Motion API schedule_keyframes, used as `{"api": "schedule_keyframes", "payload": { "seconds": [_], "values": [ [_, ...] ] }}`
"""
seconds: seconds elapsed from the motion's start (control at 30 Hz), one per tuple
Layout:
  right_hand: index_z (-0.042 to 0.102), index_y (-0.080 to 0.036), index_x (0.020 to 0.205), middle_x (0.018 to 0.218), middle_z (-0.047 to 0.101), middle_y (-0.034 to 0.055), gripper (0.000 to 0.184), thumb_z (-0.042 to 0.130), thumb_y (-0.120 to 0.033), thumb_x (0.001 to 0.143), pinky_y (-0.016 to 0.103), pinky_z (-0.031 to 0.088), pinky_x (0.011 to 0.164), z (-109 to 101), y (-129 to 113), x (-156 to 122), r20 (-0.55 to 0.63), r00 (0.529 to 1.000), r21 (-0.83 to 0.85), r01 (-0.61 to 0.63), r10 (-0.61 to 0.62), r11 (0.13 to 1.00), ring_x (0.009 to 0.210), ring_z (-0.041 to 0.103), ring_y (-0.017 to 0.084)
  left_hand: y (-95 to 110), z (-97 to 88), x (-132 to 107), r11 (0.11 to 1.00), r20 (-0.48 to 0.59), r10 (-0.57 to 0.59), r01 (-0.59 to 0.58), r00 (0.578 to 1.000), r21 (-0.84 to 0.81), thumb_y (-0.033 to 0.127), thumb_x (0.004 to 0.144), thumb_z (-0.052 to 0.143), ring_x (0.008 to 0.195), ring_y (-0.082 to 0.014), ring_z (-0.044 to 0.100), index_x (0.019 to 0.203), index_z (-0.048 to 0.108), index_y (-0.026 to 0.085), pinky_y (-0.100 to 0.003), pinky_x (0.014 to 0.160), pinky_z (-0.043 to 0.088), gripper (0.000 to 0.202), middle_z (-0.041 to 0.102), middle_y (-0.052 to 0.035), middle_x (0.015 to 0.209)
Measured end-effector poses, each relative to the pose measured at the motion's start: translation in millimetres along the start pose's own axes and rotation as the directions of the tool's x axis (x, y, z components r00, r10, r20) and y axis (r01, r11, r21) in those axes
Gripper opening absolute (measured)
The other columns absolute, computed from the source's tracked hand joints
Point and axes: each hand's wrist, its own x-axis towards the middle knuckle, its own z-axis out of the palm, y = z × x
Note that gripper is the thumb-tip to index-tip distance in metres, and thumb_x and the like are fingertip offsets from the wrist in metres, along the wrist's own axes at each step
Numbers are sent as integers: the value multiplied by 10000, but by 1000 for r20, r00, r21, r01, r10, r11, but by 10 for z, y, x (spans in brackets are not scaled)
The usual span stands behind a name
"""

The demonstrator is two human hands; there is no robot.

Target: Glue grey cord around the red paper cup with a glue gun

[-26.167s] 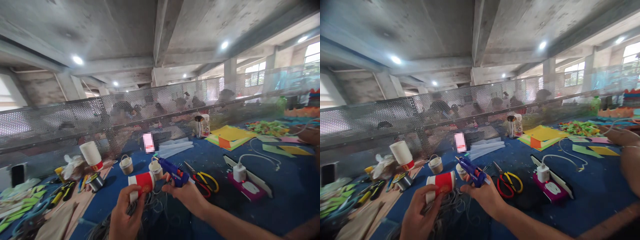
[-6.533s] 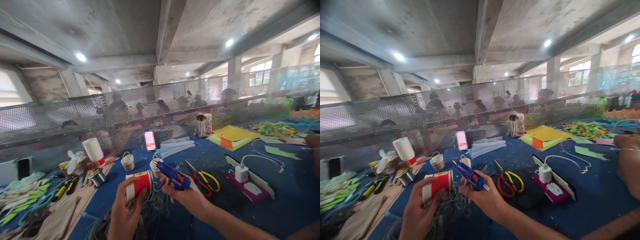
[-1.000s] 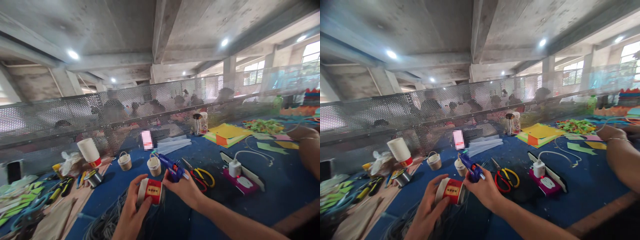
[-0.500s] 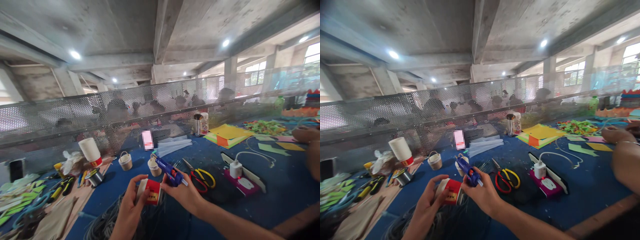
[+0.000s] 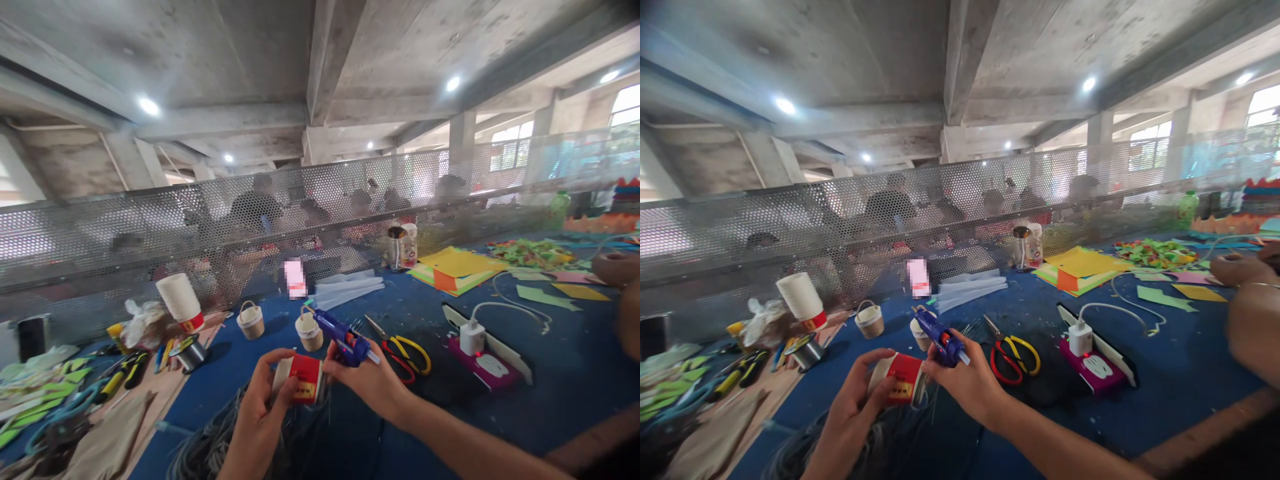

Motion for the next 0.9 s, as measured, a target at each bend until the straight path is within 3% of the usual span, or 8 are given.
{"api": "schedule_keyframes", "payload": {
  "seconds": [0.3, 0.4, 0.5, 0.6, 0.8, 0.9],
  "values": [
    [663, -182, 835, 765, 644, -11, 266, 795, -402, 764, 254, 496, 575, -14, -45, -59, 113, 993, -2, 24, -23, 1000, 546, 580, 113, 50, -151, 84, 995, -57, 10, -4, 998, 95, 526, 816, 681, 677, -211, 670, 1182, 490, 234, -280, 614, 529, 506, 699, 25, 757],
    [679, -199, 887, 911, 659, 24, 271, 781, -425, 778, 271, 520, 640, -33, -43, -64, 77, 990, -25, 116, -114, 993, 644, 612, 139, 74, -184, 93, 994, -140, 24, -8, 990, 113, 544, 818, 666, 685, -218, 667, 1198, 496, 235, -287, 621, 522, 518, 722, 12, 786],
    [697, -202, 881, 910, 651, 40, 258, 762, -437, 796, 276, 515, 687, -75, -8, -91, 44, 981, -138, 194, -190, 971, 732, 610, 169, 79, -222, 105, 988, -196, 49, -18, 979, 156, 551, 828, 649, 661, -207, 650, 1229, 500, 229, -284, 605, 509, 535, 726, 3, 799],
    [694, -206, 887, 809, 653, 23, 299, 777, -469, 770, 271, 502, 656, -102, 70, -153, 66, 988, -176, 149, -139, 973, 706, 589, 172, 101, -242, 117, 981, -246, 67, -20, 967, 191, 567, 814, 654, 494, -169, 559, 1236, 509, 232, -243, 468, 418, 558, 663, 51, 633],
    [681, -220, 845, 801, 649, 16, 322, 811, -485, 717, 290, 505, 704, -71, 158, -212, 80, 988, -143, 141, -130, 980, 745, 586, 187, 155, -241, 141, 989, -324, 89, -47, 942, 137, 542, 807, 673, 662, -201, 656, 1191, 523, 237, -264, 600, 508, 513, 732, 9, 784],
    [678, -212, 898, 814, 641, 5, 358, 825, -474, 704, 280, 509, 651, -11, 124, -163, 78, 996, -38, 44, -41, 998, 678, 578, 161, 142, -234, 129, 985, -337, 111, -57, 935, 165, 550, 796, 680, 643, -200, 655, 1183, 533, 236, -268, 589, 516, 520, 730, 8, 790]
  ]
}}
